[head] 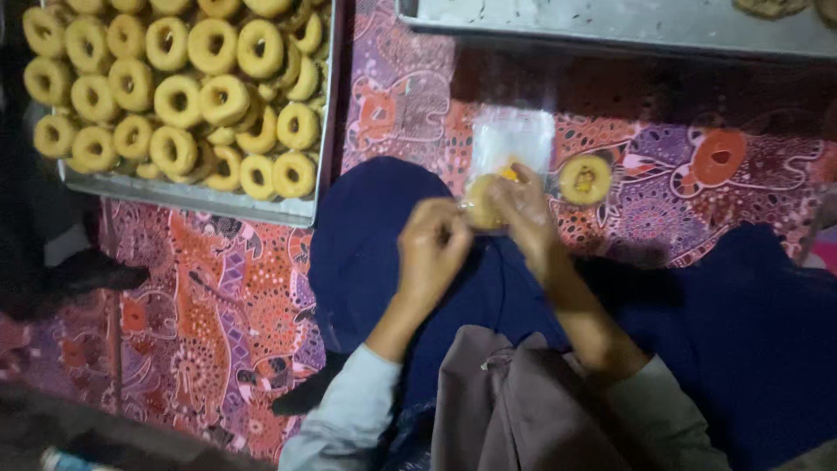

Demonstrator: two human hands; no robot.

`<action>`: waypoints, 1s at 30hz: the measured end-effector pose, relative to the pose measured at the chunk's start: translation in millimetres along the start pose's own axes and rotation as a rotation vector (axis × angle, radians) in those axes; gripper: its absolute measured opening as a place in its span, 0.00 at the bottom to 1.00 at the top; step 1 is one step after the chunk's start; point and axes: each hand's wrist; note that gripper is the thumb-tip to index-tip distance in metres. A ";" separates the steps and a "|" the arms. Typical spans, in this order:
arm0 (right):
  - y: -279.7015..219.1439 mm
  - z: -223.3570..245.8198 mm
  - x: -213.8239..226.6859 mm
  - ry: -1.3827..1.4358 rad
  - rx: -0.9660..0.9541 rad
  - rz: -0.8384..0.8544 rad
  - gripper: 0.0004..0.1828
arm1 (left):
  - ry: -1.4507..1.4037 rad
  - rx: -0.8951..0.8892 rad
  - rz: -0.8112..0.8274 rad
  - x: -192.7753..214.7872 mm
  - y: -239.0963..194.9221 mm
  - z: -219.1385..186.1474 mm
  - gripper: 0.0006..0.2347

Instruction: The person sits on the floor and repeatedly picks doughnuts from a metal tray, places them into small plastic bags, and sets the filled bags aside. The person handles both plain and chocolate-topped doughnuts.

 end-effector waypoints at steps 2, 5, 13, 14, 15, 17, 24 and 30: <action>25.3 9.2 32.8 -0.199 0.267 -0.061 0.17 | 0.058 0.102 0.183 -49.4 26.8 1.9 0.05; 40.2 17.8 79.4 -0.272 0.164 -0.409 0.20 | 0.043 -0.105 0.161 -111.4 66.9 27.0 0.11; 49.5 33.8 92.8 -1.119 0.759 -0.487 0.31 | 0.464 -0.117 0.462 -146.2 72.9 80.7 0.06; 51.2 37.8 83.2 -1.078 0.737 -0.455 0.32 | 0.420 -0.135 0.446 -141.0 69.7 73.7 0.06; 58.1 46.5 73.1 -1.035 0.725 -0.425 0.34 | 0.373 -0.160 0.423 -138.1 72.5 63.7 0.07; 68.1 66.9 53.3 -0.959 0.503 -0.320 0.30 | 0.260 -0.206 0.330 -126.5 69.9 36.1 0.06; 36.0 128.3 10.6 -0.985 0.697 -0.154 0.09 | -0.079 0.035 -0.124 -102.7 104.8 -20.6 0.16; 4.3 154.0 -3.8 -0.916 0.823 -0.247 0.08 | -0.225 0.108 0.054 -100.9 100.8 -31.2 0.05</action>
Point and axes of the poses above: each hand's wrist, its own y-axis towards the middle knuckle, its own x-axis out of the back of the hand, z = x × y, and after that the axes turned 6 degrees about -z, right-handed
